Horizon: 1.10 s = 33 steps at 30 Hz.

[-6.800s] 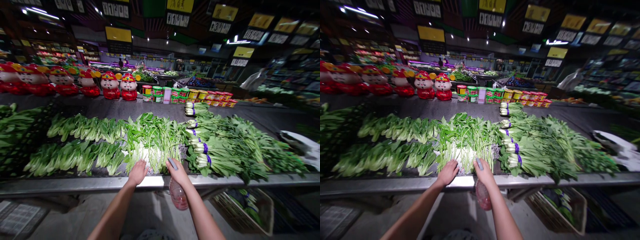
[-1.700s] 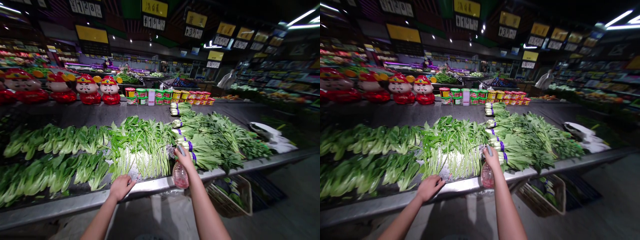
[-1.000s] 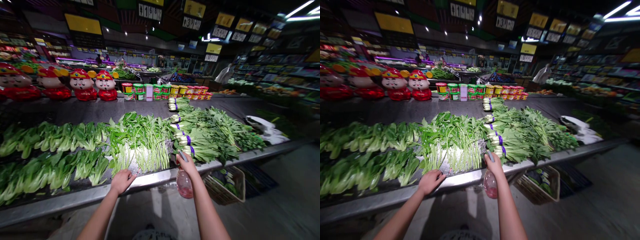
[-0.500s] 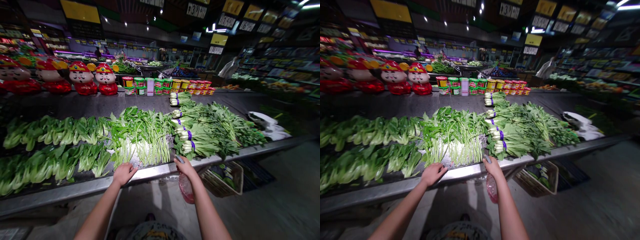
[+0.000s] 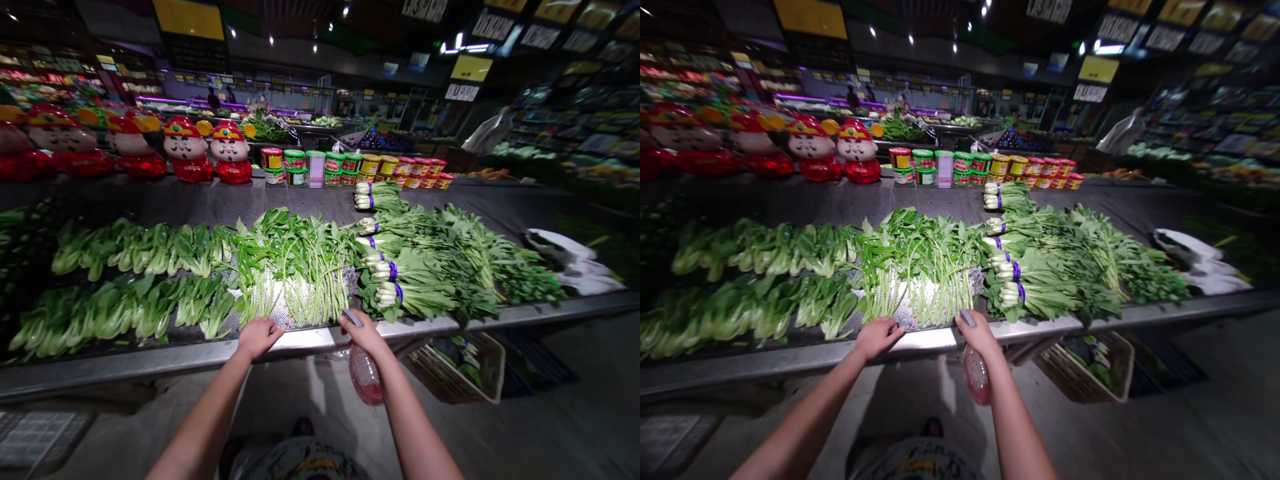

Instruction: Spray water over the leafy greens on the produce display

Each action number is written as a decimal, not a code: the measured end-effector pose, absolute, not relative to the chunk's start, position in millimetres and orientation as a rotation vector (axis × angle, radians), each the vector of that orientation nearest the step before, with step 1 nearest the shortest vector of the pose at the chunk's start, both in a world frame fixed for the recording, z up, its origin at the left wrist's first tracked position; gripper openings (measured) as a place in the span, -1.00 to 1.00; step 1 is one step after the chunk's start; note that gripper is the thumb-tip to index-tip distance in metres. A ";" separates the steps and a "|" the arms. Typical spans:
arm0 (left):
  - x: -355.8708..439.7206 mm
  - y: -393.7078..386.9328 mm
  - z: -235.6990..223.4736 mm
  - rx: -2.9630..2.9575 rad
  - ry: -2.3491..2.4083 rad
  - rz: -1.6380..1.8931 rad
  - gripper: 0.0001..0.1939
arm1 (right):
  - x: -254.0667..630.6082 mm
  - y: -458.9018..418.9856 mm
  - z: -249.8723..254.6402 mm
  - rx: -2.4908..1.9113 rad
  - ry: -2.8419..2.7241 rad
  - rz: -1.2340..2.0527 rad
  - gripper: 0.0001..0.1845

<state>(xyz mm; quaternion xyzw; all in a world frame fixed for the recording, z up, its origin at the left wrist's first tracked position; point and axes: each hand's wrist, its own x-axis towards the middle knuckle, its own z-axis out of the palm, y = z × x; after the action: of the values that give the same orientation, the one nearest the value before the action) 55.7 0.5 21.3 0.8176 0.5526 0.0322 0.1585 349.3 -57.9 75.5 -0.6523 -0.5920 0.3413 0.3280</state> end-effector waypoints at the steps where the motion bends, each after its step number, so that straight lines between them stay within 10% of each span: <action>1: 55.6 1.1 21.1 2.332 1.583 0.090 -0.39 | 345.8 -56.8 71.9 -1.715 -1.562 0.890 -0.62; 33: -38.4 13.1 24.4 2.308 1.537 0.150 -0.52 | 276.2 -40.1 70.1 -1.729 -1.625 0.850 -0.65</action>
<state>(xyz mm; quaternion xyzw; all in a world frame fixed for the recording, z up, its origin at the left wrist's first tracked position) -38.4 13.1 24.4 0.8174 0.5443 0.0530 0.1812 276.2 -40.1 70.1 -0.6532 -0.6138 0.3212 0.3057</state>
